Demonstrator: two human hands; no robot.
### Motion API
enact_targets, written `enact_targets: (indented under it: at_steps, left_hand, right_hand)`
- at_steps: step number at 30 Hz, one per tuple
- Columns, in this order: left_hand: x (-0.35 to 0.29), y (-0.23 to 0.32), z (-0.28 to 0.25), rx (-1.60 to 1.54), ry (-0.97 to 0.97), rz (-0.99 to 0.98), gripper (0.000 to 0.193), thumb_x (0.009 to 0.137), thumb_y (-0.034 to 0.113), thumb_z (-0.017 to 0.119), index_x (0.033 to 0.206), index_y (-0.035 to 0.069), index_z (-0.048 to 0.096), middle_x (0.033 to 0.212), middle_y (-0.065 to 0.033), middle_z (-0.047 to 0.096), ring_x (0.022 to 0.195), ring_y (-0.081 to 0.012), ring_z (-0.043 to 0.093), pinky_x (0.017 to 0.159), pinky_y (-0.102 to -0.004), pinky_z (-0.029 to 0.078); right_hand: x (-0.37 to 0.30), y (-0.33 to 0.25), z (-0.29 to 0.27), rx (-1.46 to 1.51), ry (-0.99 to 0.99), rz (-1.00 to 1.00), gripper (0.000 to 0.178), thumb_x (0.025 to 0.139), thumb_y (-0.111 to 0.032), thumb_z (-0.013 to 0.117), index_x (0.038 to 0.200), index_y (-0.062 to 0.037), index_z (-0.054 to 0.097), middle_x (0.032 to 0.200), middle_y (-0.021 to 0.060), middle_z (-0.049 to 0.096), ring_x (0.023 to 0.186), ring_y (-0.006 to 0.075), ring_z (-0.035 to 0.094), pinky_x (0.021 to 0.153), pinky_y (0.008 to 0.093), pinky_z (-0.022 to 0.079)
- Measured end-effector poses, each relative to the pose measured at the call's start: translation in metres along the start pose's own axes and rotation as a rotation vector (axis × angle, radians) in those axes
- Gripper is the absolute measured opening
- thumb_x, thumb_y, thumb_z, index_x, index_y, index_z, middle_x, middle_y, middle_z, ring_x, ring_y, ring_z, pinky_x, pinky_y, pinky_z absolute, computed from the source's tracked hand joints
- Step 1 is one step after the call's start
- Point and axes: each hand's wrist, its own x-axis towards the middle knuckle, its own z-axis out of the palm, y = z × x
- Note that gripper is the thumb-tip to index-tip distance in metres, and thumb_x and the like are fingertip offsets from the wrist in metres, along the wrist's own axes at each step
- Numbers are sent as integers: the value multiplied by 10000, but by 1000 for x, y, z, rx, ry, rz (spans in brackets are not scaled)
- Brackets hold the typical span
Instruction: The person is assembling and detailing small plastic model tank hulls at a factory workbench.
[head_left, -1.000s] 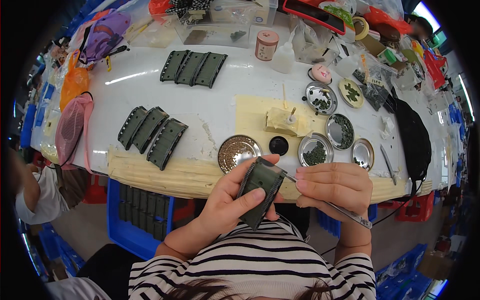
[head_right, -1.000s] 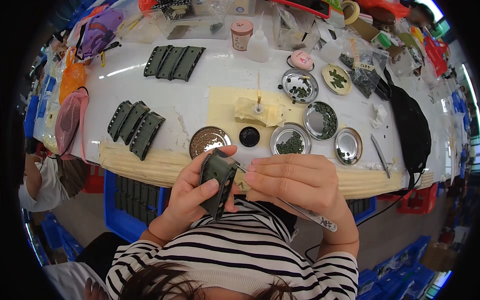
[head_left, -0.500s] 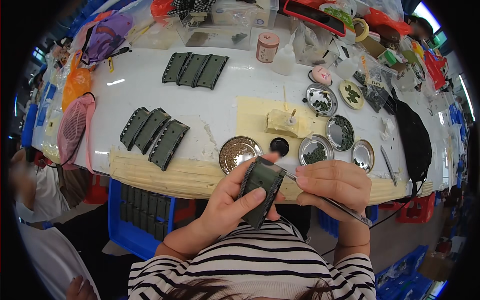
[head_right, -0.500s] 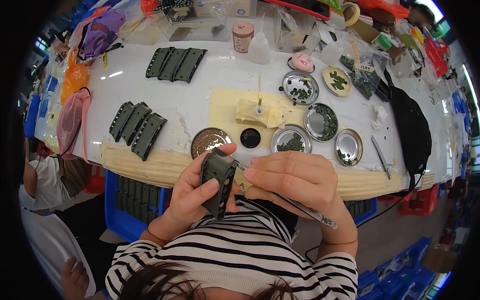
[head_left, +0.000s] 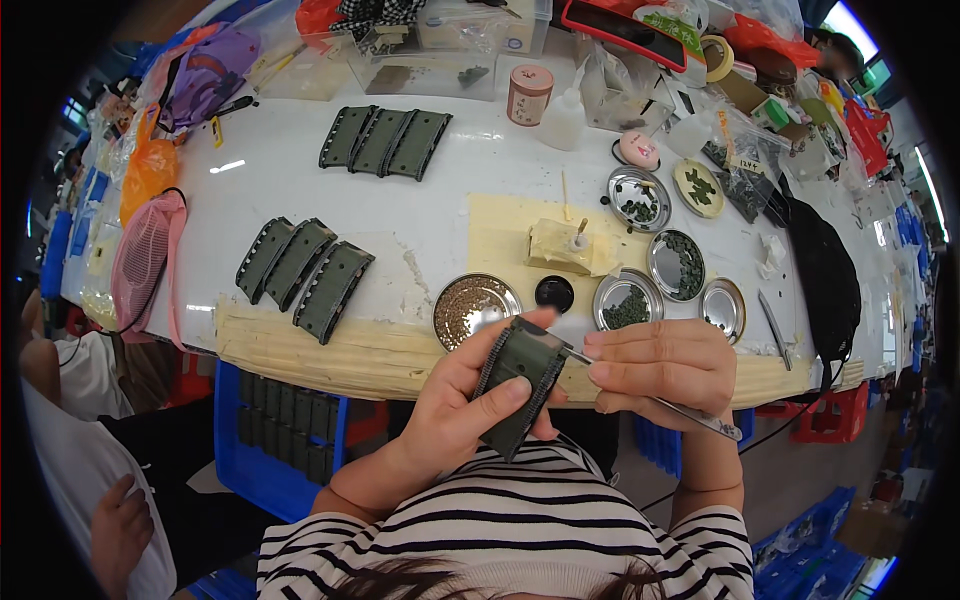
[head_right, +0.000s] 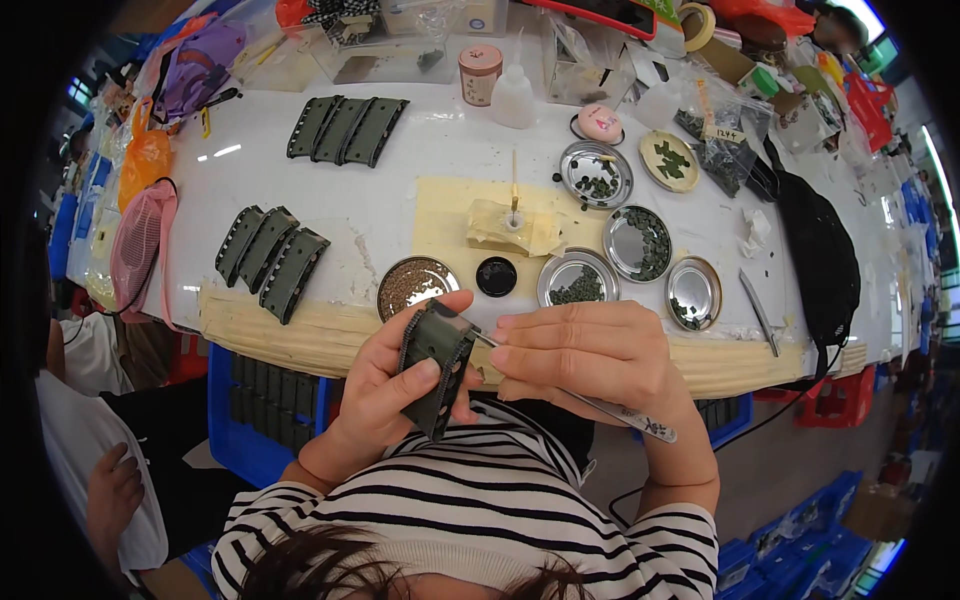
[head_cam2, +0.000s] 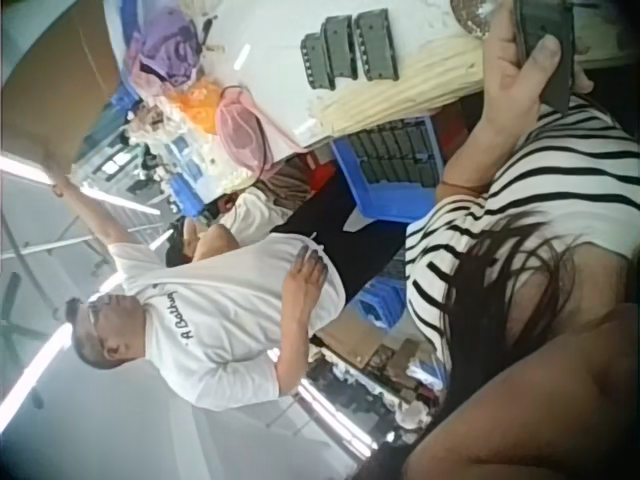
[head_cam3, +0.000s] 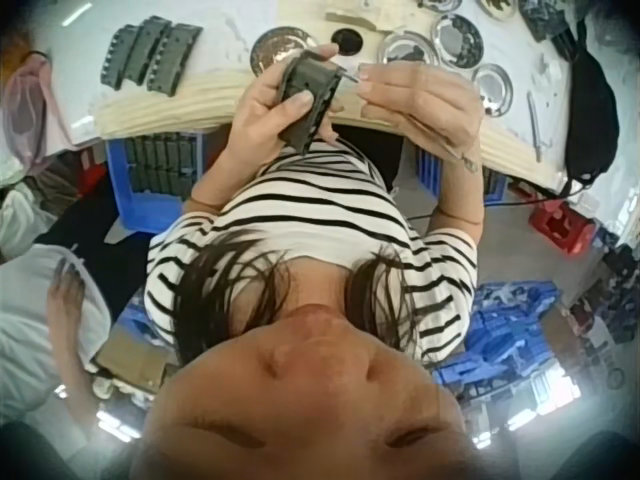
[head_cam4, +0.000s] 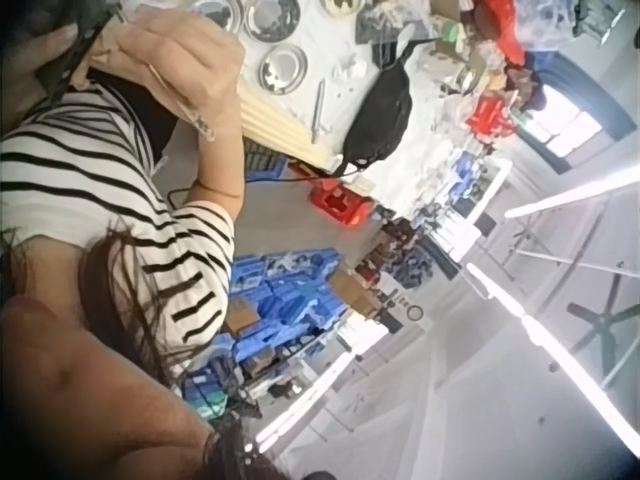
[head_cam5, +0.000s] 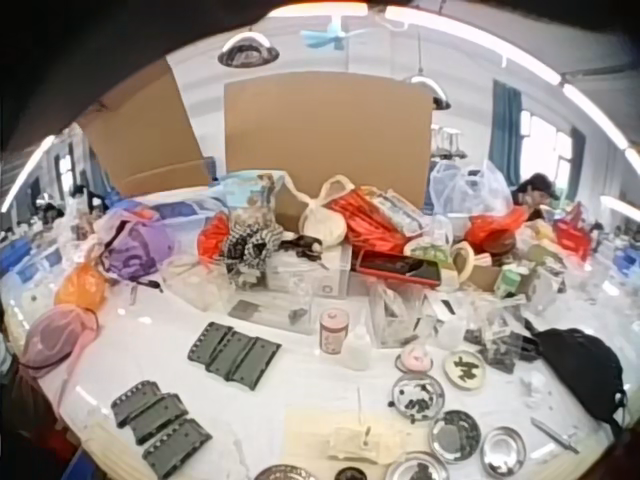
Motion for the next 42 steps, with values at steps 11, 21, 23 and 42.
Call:
enact_targets:
  at_steps: [11,21,23,42]
  left_hand:
    - [5,3,-8,-192,-23,-58,533,958,126,494,1436,36,276,1026,-159,605,793,-196,658,760,-339,561]
    - [2,-6,-1,316,90,243,414,943,39,506,1327,-22,366,1092,-142,601,947,-173,627,813,-321,541]
    - [1,-7,-2,342,89,247,373,941,31,507,1290,-27,390,1095,-140,602,957,-169,624,823,-311,530]
    - [4,-13,-5,310,85,194,322,941,61,508,1233,-30,407,1091,-160,613,916,-185,638,810,-304,520]
  right_hand:
    - [0,-2,-6,-40,77,62,292,668,-199,800,854,-4,686,797,150,696,752,262,702,655,302,560]
    - [-10,-10,-5,44,180,173,292,653,-184,806,885,-43,701,828,108,695,779,242,692,673,306,556]
    - [-14,-11,-8,22,195,194,283,709,-256,764,877,-37,698,824,114,678,787,252,682,713,329,550]
    - [-89,26,-101,-481,-115,1042,109,742,-44,696,778,21,616,714,108,622,638,198,568,596,314,425]
